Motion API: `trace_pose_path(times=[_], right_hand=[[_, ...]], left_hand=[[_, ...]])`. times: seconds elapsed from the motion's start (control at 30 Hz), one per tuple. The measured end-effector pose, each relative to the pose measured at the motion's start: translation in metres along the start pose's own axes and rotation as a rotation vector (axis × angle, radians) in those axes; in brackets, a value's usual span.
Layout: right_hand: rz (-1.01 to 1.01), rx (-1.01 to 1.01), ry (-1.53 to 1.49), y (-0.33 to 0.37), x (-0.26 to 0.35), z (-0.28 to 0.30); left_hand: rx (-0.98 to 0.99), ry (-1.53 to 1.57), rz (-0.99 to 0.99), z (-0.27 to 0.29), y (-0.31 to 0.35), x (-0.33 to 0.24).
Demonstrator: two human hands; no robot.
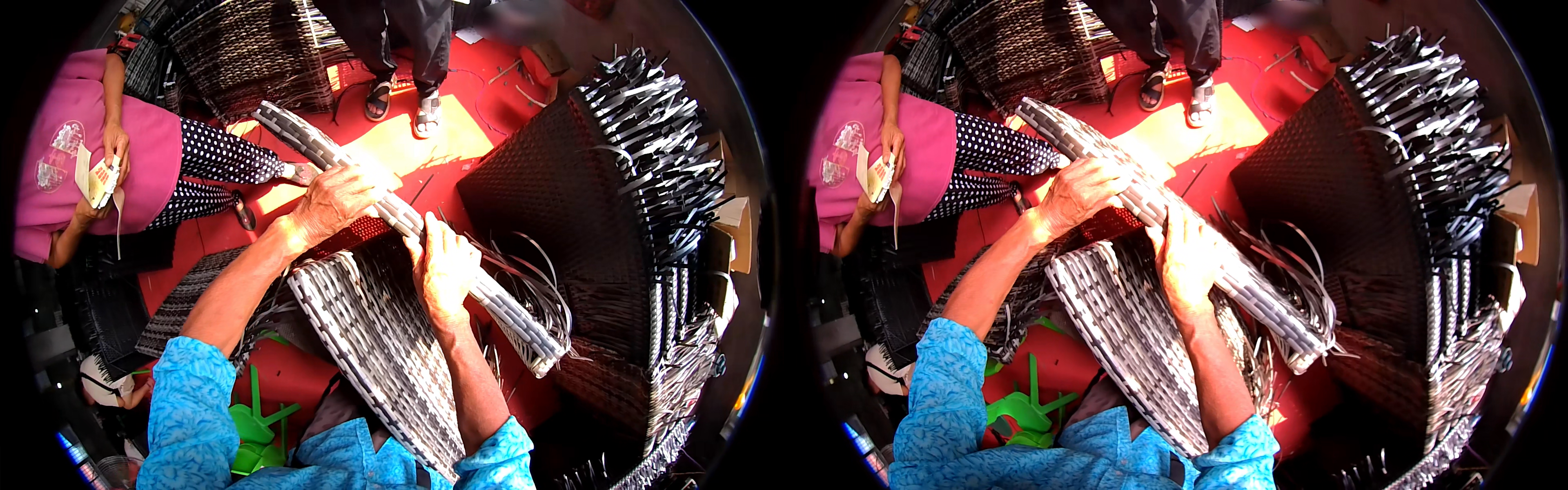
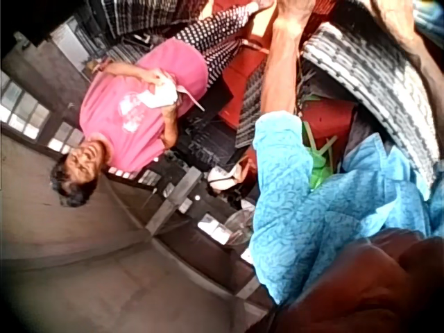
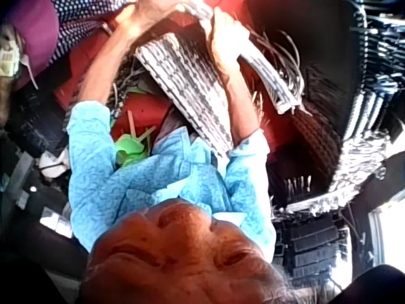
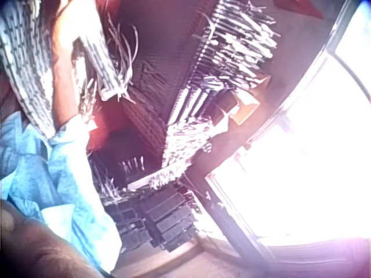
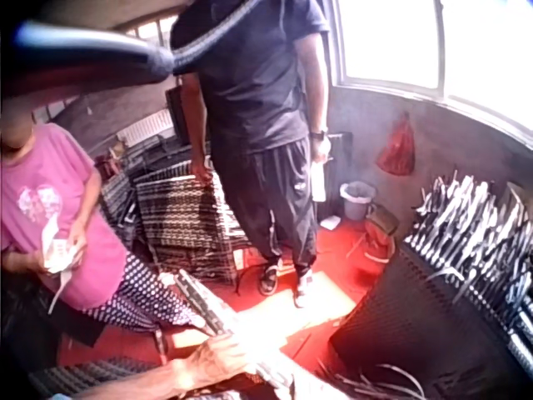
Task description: The person organizes and stacks large woven furniture panels by hand, working with another person to lift, rotate, and place panels into sorted piles on the floor.
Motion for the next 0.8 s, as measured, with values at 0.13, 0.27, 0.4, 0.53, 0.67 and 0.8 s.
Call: trace_pose_path(times=[0.13, 0.27, 0.4, 0.53, 0.67, 0.8], right_hand=[[0.003, -0.031, -0.060, 0.000, 0.000, -0.002], [0.006, -0.013, -0.090, -0.001, -0.002, -0.001], [0.021, -0.010, -0.091, -0.001, -0.001, 0.002], [0.025, -0.011, -0.081, 0.000, 0.002, 0.003], [0.010, -0.003, -0.104, 0.001, 0.005, 0.002], [0.004, -0.002, -0.119, 0.003, 0.008, 0.002]], left_hand=[[-0.014, -0.007, 0.007, -0.002, 0.001, 0.004], [-0.021, -0.002, -0.013, -0.005, -0.001, 0.008], [-0.025, -0.004, -0.009, -0.003, 0.000, 0.006], [-0.017, -0.015, 0.002, -0.005, 0.005, 0.008], [-0.013, 0.012, 0.045, -0.003, 0.005, 0.008], [0.013, 0.063, 0.084, 0.002, 0.005, 0.007]])
Point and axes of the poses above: each hand's wrist, its own y-axis away from the middle knuckle, its own z-axis out of the back of the hand, x = y × z, the point moved 1 cm from there along -y, towards the middle knuckle, and after that the axes turned 3 degrees about x, right-handed, at the moved point
